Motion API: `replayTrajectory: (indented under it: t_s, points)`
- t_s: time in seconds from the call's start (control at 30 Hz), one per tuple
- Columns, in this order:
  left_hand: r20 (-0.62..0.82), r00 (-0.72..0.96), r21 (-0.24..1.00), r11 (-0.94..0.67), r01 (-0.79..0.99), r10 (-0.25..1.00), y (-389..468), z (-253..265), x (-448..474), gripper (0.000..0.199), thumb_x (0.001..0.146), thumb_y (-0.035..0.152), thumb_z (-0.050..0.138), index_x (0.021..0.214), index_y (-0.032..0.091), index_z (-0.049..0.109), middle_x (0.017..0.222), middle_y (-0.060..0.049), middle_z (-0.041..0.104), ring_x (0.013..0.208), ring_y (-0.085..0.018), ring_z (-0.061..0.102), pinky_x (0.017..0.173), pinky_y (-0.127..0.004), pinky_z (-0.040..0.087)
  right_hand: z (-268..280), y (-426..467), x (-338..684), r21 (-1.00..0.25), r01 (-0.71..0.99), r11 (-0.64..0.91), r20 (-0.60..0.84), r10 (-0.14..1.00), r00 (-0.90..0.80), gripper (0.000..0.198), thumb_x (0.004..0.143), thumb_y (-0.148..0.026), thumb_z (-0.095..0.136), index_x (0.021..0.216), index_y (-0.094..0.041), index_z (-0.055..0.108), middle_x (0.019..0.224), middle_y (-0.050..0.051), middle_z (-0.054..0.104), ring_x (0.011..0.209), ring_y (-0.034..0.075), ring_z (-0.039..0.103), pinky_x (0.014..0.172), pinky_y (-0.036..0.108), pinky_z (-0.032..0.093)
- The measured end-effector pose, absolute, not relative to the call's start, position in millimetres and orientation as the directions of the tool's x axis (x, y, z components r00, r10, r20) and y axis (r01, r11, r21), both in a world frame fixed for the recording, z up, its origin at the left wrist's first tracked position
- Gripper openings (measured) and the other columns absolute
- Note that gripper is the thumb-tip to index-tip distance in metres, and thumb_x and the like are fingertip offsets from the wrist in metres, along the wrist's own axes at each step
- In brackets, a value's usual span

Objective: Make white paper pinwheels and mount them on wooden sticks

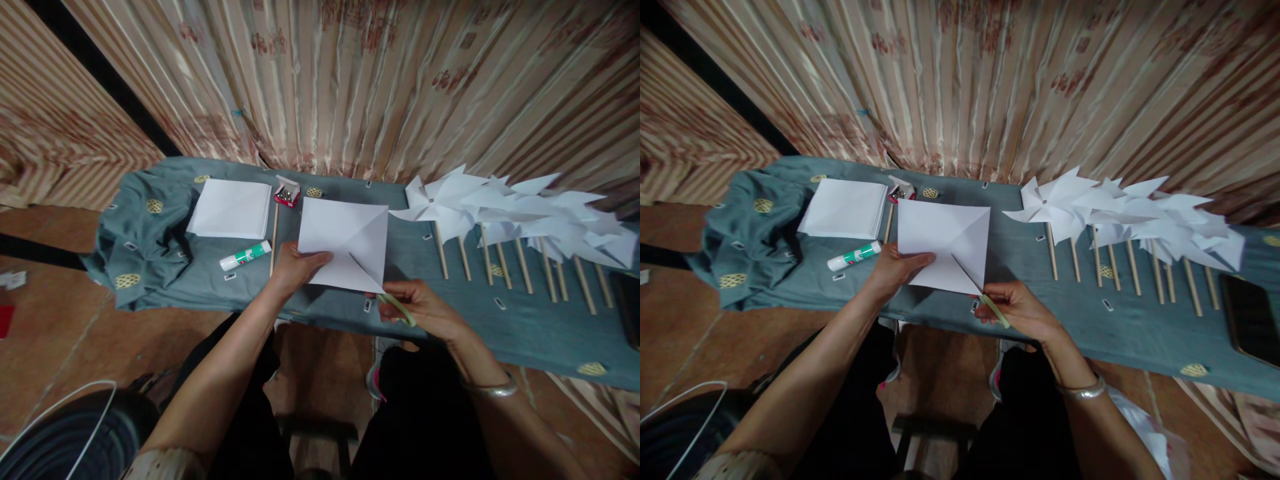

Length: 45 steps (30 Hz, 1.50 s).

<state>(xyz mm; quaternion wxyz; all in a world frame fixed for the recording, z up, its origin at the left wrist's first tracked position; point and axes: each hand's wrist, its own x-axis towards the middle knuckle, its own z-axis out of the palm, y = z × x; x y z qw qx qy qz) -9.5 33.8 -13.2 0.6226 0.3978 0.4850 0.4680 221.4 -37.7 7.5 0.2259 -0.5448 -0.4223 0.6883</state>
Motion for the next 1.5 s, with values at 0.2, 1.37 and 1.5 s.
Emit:
replayTrajectory:
  t_s: [0.2,1.37,1.5]
  points:
    - [-0.233,0.081,0.955,0.244,-0.171,0.969,32.9,-12.5,-8.3,0.03,0.048,0.026,0.088,0.072,0.012,0.075,0.075,-0.004,0.075,0.07,-0.018,0.066,0.073,-0.031,0.054,7.4,-36.8,219.1,-0.835,0.173,-0.522,-0.55,0.784,-0.288,0.046,0.046,-0.047,0.093,0.067,-0.015,0.069,0.06,-0.003,0.062,0.053,0.007,0.05,0.047,0.019,0.039]
    - [-0.25,0.1,0.951,0.264,-0.162,0.963,29.3,-8.8,-6.4,0.035,0.057,0.043,0.086,0.076,0.015,0.076,0.083,-0.007,0.076,0.076,-0.02,0.067,0.073,-0.03,0.051,7.1,-37.6,222.5,-0.808,0.173,-0.563,-0.588,0.758,-0.283,0.042,0.045,-0.039,0.094,0.074,-0.016,0.075,0.065,-0.003,0.064,0.056,0.008,0.051,0.05,0.019,0.042]
    - [-0.274,0.098,0.937,0.288,-0.196,0.957,29.7,-9.2,-5.9,0.036,0.059,0.045,0.085,0.076,0.015,0.075,0.083,-0.008,0.076,0.072,-0.019,0.067,0.071,-0.03,0.051,8.2,-37.7,224.5,-0.805,0.192,-0.561,-0.593,0.749,-0.297,0.042,0.047,-0.039,0.094,0.075,-0.015,0.075,0.067,-0.002,0.065,0.057,0.009,0.052,0.051,0.02,0.043]
